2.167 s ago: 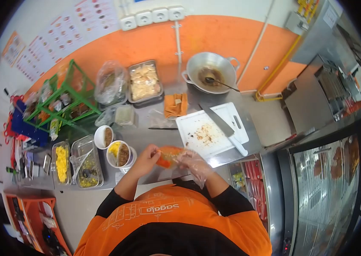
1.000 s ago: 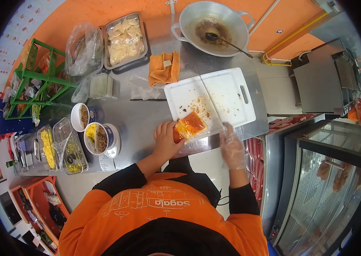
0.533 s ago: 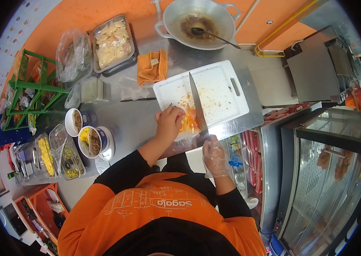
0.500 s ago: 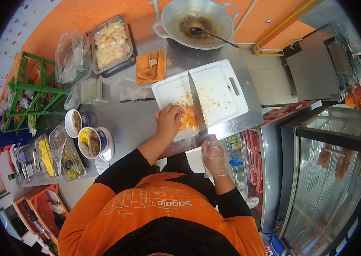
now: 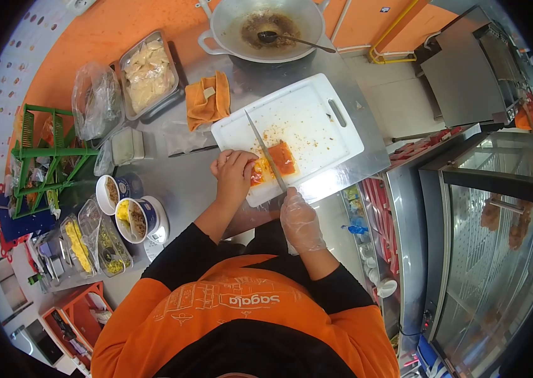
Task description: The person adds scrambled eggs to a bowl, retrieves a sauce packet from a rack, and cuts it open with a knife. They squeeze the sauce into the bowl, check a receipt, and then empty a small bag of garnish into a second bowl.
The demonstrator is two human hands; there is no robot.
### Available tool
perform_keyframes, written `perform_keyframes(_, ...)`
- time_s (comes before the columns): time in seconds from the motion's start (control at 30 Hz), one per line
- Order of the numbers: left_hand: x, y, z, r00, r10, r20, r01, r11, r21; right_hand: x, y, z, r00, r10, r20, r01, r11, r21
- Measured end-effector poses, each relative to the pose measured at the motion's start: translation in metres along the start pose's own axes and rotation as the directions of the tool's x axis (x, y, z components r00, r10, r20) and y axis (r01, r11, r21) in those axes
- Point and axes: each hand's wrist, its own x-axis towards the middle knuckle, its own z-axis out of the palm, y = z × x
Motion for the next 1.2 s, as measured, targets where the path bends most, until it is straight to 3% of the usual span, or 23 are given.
perform_keyframes(0.1, -0.001, 0.0, 0.001, 0.999, -0.006, -0.034, 0.007, 1.0, 0.029, 0.0, -0.003, 0.002, 0.998, -0.051, -0.043, 0.051, 0.999, 0.0)
perform_keyframes(0.47, -0.004, -0.002, 0.006, 0.999, -0.03, -0.014, 0.03, 0.999, 0.03, 0.003, -0.013, 0.01, 0.997, -0.057, 0.043, 0.055, 0.998, 0.036)
perform_keyframes(0.8, -0.007, -0.004, 0.01, 0.996, -0.006, -0.091, 0.011, 0.998, 0.06, -0.004, -0.017, 0.017, 0.997, -0.048, 0.058, 0.047, 0.999, 0.011)
perform_keyframes(1.07, -0.004, -0.006, 0.012, 0.992, -0.013, -0.127, 0.018, 0.999, 0.035, -0.008, -0.019, 0.015, 0.966, 0.11, 0.233, -0.07, 0.983, -0.171)
perform_keyframes(1.2, -0.001, -0.008, 0.011, 0.992, 0.013, -0.123, -0.008, 0.999, 0.034, -0.004, -0.021, 0.019, 0.958, 0.144, 0.246, -0.097, 0.976, -0.196)
